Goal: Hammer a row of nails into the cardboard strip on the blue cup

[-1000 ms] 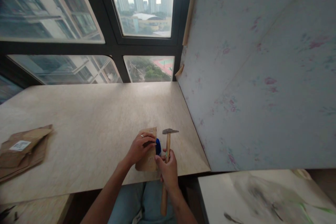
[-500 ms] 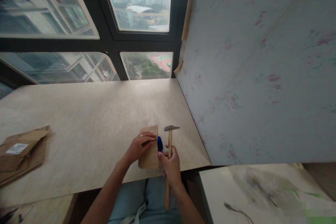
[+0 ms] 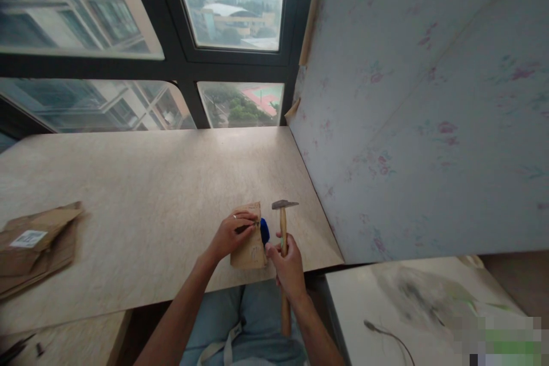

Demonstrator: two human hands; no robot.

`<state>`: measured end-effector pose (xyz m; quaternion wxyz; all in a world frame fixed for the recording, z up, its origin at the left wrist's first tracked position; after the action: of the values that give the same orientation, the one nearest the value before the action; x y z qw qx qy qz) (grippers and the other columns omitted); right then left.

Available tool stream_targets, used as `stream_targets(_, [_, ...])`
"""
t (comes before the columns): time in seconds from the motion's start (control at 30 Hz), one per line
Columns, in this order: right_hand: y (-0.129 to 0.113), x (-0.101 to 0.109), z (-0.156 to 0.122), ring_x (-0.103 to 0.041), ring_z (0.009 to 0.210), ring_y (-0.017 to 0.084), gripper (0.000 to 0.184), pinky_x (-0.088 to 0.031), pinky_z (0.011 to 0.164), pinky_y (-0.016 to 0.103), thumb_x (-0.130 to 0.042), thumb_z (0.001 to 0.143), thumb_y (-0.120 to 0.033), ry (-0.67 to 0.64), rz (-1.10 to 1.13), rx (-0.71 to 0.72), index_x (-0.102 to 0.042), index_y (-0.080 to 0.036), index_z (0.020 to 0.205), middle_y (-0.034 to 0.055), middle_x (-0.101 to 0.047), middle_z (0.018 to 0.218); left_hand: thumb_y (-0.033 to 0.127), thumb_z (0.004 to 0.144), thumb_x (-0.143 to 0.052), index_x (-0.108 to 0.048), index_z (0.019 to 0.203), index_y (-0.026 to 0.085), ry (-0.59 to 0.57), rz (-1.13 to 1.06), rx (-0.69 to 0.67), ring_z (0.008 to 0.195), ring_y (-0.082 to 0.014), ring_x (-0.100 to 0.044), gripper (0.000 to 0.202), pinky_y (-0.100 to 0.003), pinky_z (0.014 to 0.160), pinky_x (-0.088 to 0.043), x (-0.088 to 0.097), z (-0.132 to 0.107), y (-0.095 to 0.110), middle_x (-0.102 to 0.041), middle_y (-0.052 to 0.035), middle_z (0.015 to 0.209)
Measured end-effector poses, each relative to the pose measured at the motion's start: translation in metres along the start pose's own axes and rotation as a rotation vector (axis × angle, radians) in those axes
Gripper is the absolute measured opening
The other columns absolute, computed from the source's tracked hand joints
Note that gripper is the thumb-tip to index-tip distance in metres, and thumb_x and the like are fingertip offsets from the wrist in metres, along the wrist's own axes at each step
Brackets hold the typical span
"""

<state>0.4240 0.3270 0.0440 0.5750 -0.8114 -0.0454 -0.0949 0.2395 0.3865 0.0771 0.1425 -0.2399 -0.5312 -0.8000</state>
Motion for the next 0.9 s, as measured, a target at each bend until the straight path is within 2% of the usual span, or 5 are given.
stream_targets(0.13, [-0.005,0.010,-0.008,-0.046,0.033,0.009,0.049,-0.035,0.029,0.021,-0.064,0.079,-0.049,-0.022,-0.093,0.025,-0.054,-0.019,0.115,-0.0021,-0.066,0.075,0.021,0.086,-0.064,-0.074,0.087,0.019,0.047,0.035,-0.059,0.103,-0.0209,-0.067,0.010,-0.042,0.095,-0.054,-0.003,-0.003,0.000,-0.076,-0.0079,0.103])
stream_targets(0.23, [-0.007,0.009,-0.012,-0.065,0.059,0.018,0.046,-0.051,0.054,0.027,-0.068,0.076,-0.046,0.016,-0.135,0.088,-0.059,-0.017,0.110,0.0024,-0.070,0.077,0.019,0.087,-0.063,-0.073,0.088,0.019,0.090,0.058,-0.127,0.101,-0.0212,-0.068,0.010,-0.042,0.094,-0.054,-0.005,-0.006,0.001,-0.075,-0.0087,0.103])
stream_targets(0.33, [0.001,-0.001,-0.012,-0.068,0.068,0.022,0.044,-0.053,0.067,0.031,-0.069,0.075,-0.045,0.035,-0.106,0.086,-0.058,-0.017,0.107,0.0030,-0.069,0.077,0.018,0.088,-0.062,-0.073,0.090,0.019,0.101,0.076,-0.156,0.104,-0.0215,-0.067,0.010,-0.042,0.095,-0.054,-0.006,-0.008,0.001,-0.075,-0.0089,0.105])
stream_targets(0.67, [0.014,-0.006,-0.008,-0.058,0.054,0.016,0.046,-0.041,0.043,0.024,-0.070,0.074,-0.045,0.091,-0.026,0.046,-0.051,-0.018,0.105,-0.0017,-0.062,0.075,0.019,0.086,-0.065,-0.073,0.094,0.020,0.149,0.122,-0.172,0.112,-0.0245,-0.063,0.012,-0.047,0.098,-0.051,-0.002,-0.010,0.005,-0.072,-0.0110,0.112])
stream_targets(0.9, [0.011,-0.009,-0.008,-0.059,0.054,0.015,0.044,-0.038,0.039,0.022,-0.071,0.073,-0.044,0.081,-0.006,0.033,-0.054,-0.017,0.104,-0.0011,-0.062,0.073,0.030,0.078,-0.077,-0.072,0.101,0.020,0.160,0.086,-0.167,0.116,-0.0280,-0.060,0.025,-0.053,0.104,-0.045,0.003,-0.011,0.004,-0.070,-0.0118,0.115])
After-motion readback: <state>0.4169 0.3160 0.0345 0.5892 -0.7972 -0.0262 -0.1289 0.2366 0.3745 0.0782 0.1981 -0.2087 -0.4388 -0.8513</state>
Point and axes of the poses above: each hand's wrist, its own z-axis towards the middle knuckle, its own x-axis out of the back of the hand, y = z × x, the point moved 8 cm from there along z, towards the middle knuckle
